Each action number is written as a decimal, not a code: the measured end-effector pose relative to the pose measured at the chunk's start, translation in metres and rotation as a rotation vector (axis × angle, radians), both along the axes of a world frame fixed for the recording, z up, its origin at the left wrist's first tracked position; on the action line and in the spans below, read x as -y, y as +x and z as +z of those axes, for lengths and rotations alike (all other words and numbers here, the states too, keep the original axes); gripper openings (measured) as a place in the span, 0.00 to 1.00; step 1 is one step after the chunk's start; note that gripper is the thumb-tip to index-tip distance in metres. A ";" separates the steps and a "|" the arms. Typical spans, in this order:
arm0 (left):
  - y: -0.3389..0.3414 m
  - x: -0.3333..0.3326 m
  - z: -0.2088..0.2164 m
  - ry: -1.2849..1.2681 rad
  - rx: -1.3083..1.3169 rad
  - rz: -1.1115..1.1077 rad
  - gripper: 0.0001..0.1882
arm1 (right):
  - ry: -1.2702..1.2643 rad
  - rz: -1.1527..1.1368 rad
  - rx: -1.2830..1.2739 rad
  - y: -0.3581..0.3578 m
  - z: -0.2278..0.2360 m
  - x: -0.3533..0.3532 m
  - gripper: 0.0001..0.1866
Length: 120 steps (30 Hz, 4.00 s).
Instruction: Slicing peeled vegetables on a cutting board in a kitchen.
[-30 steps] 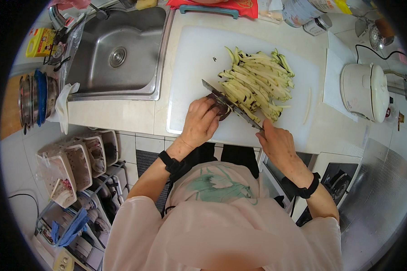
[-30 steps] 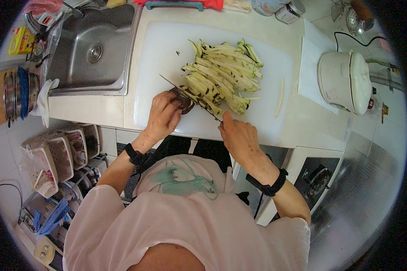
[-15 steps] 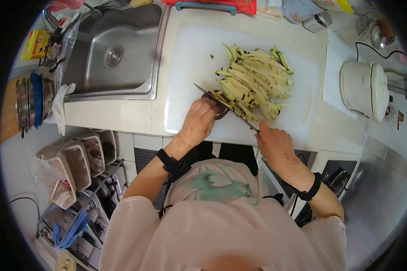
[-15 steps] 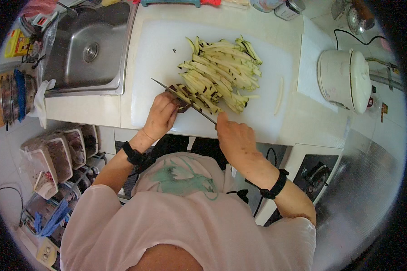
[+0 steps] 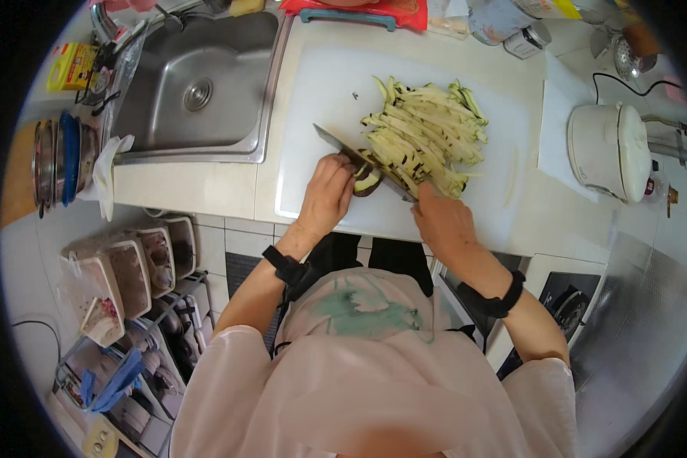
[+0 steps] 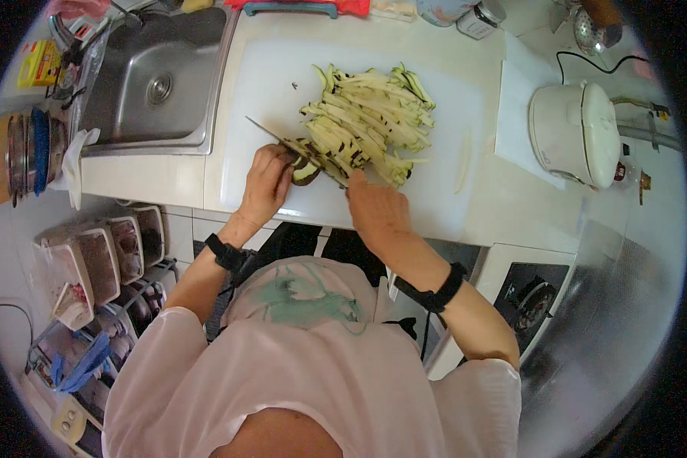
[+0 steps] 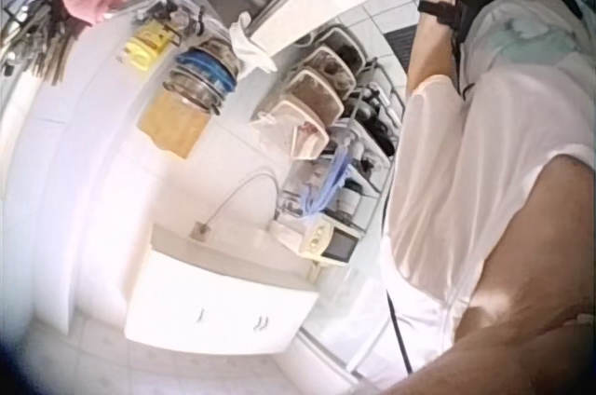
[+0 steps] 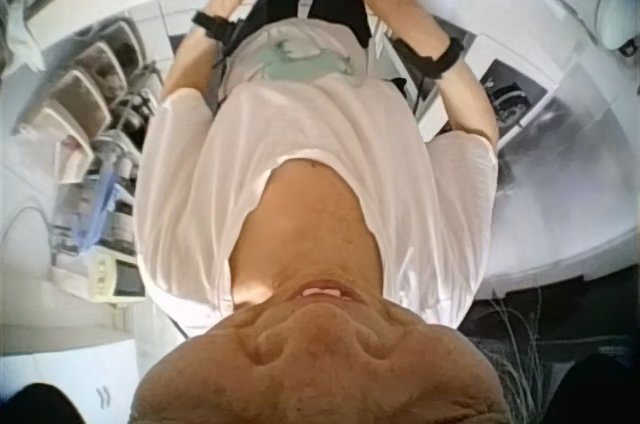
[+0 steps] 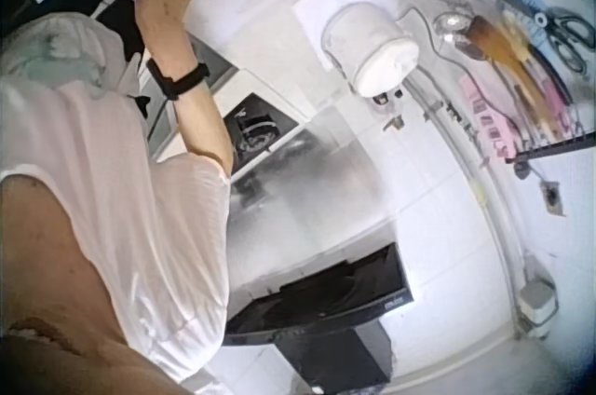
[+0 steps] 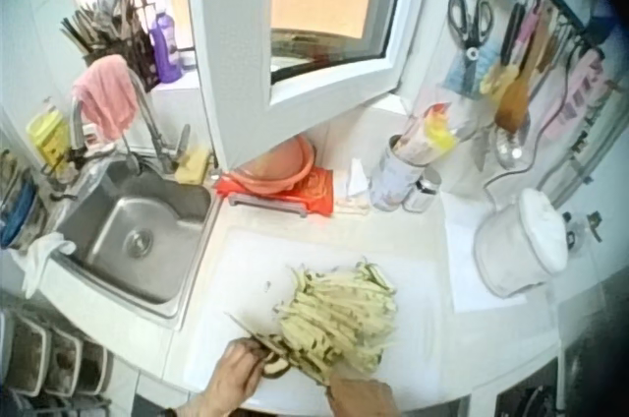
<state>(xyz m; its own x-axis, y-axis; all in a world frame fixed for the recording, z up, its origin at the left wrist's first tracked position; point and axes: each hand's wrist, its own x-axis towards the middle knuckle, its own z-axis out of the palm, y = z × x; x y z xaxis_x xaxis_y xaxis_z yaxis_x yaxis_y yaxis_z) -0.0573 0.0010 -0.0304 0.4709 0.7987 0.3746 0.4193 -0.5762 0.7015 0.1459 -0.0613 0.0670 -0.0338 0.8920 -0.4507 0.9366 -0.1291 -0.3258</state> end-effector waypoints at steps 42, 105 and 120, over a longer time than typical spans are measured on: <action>-0.022 -0.059 0.014 0.143 -0.266 0.002 0.13 | 0.013 -0.233 -0.250 0.025 -0.001 0.022 0.12; 0.003 0.015 -0.004 0.013 -0.047 -0.086 0.17 | 0.111 -0.074 -0.093 0.009 -0.039 0.025 0.12; 0.005 0.009 -0.001 -0.033 0.005 -0.043 0.17 | 0.056 -0.026 0.022 -0.004 -0.030 0.021 0.11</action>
<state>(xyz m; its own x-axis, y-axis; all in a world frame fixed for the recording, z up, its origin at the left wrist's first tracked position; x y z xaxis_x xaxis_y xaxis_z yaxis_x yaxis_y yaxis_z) -0.0522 -0.0082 -0.0318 0.5029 0.7900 0.3507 0.3910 -0.5697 0.7229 0.1416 -0.0828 0.0371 -0.0004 0.9163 -0.4006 0.9402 -0.1361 -0.3123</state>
